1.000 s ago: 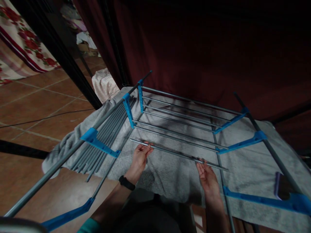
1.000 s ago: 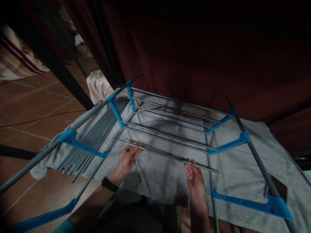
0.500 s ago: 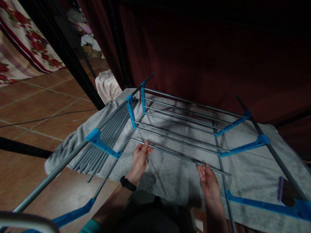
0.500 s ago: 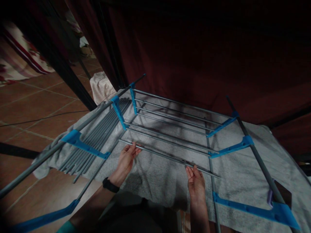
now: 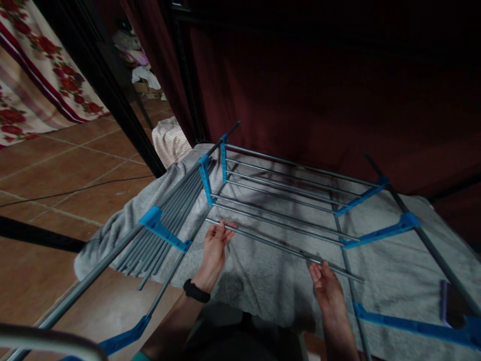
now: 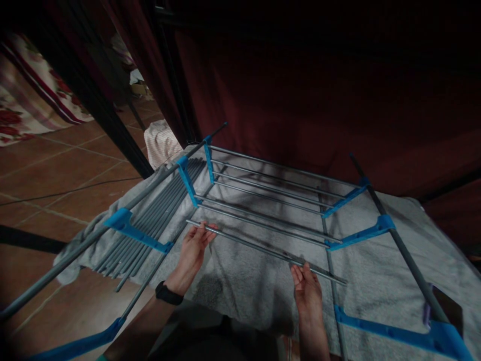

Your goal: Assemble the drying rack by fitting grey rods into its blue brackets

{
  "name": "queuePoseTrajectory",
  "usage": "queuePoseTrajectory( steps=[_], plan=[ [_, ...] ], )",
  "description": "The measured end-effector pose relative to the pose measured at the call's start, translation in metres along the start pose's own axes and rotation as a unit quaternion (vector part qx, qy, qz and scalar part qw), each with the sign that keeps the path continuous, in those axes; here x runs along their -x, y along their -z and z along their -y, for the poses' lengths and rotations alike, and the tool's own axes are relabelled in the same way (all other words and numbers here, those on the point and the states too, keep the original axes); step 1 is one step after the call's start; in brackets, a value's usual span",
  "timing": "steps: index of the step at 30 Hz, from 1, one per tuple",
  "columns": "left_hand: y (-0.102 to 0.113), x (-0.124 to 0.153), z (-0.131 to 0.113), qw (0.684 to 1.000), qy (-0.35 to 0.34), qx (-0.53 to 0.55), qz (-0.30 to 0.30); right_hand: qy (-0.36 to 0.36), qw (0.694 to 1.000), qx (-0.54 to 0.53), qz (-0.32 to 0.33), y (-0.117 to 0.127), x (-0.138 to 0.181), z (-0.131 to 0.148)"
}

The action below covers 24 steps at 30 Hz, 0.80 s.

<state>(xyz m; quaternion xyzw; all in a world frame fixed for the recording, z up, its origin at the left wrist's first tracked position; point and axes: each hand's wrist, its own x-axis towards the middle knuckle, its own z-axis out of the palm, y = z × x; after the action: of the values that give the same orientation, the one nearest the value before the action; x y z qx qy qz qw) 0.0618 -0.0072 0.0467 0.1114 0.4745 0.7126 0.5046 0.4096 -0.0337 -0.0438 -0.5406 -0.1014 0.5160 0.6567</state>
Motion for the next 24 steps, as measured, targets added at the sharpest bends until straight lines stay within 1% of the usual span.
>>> queuePoseTrajectory(
  steps=[5,11,20,24],
  plan=[
    [-0.003,0.004,-0.001,1.0,-0.005,0.006,0.02,0.001,0.999,-0.033,0.001,-0.007,0.009,0.008],
    [-0.01,0.013,-0.004,0.999,-0.007,-0.013,0.052,-0.002,0.999,-0.049,0.012,-0.013,0.018,0.012],
    [-0.041,0.037,-0.011,0.994,-0.017,-0.027,0.103,-0.021,0.999,-0.039,0.001,-0.011,0.013,0.016],
    [-0.053,0.046,-0.014,0.991,-0.034,-0.04,0.126,-0.013,1.0,-0.026,0.012,-0.012,0.013,0.017]
  ],
)
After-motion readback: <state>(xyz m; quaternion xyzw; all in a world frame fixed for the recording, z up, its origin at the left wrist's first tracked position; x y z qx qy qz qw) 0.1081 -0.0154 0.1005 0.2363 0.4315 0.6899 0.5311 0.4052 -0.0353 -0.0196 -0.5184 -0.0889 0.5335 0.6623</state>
